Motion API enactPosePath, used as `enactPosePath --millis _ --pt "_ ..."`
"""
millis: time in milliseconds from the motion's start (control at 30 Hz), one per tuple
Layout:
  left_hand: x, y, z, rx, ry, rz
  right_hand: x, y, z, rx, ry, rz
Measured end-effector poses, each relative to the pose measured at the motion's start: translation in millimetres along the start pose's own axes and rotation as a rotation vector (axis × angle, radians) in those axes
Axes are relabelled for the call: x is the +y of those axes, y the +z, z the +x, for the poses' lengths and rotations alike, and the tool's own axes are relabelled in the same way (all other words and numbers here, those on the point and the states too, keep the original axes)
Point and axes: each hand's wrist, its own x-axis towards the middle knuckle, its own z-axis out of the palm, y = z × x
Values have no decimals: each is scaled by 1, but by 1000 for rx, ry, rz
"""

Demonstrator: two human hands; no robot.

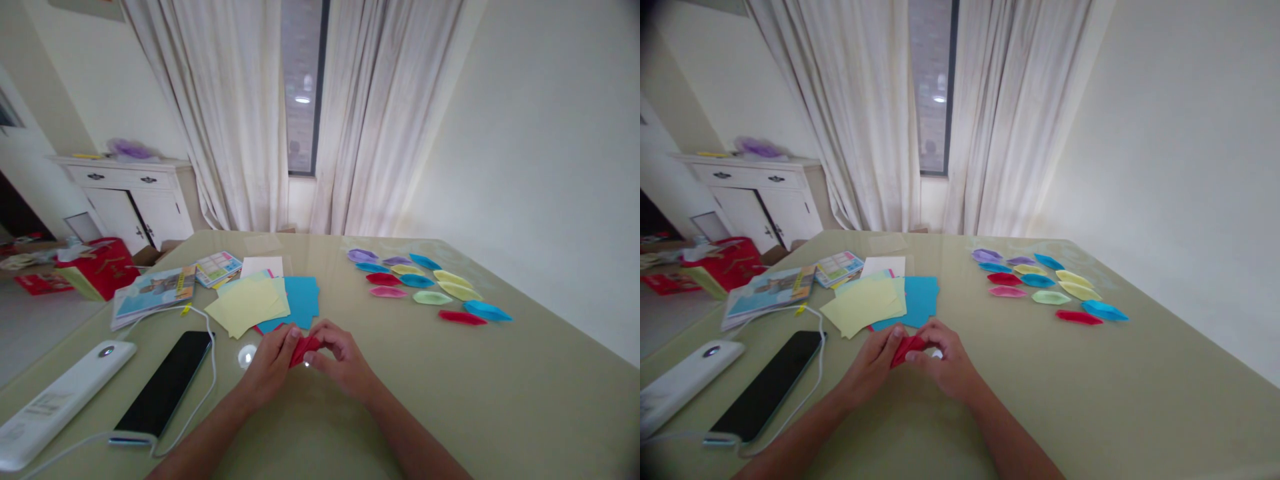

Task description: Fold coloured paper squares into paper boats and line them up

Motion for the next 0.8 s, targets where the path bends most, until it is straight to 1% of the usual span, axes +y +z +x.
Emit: enactPosePath --millis 100,400,633,800 --pt "1 1 -1 17 18 8 0 0 0 -56 -18 -56" --pt "5 2 -4 87 79 55 1 -4 1 -80 -27 -30" --pt "1 0 -7 135 198 113 3 -4 0 -80 -2 -31" --pt "-2 -2 -9 147 312 139 1 -3 0 -83 -5 -22"
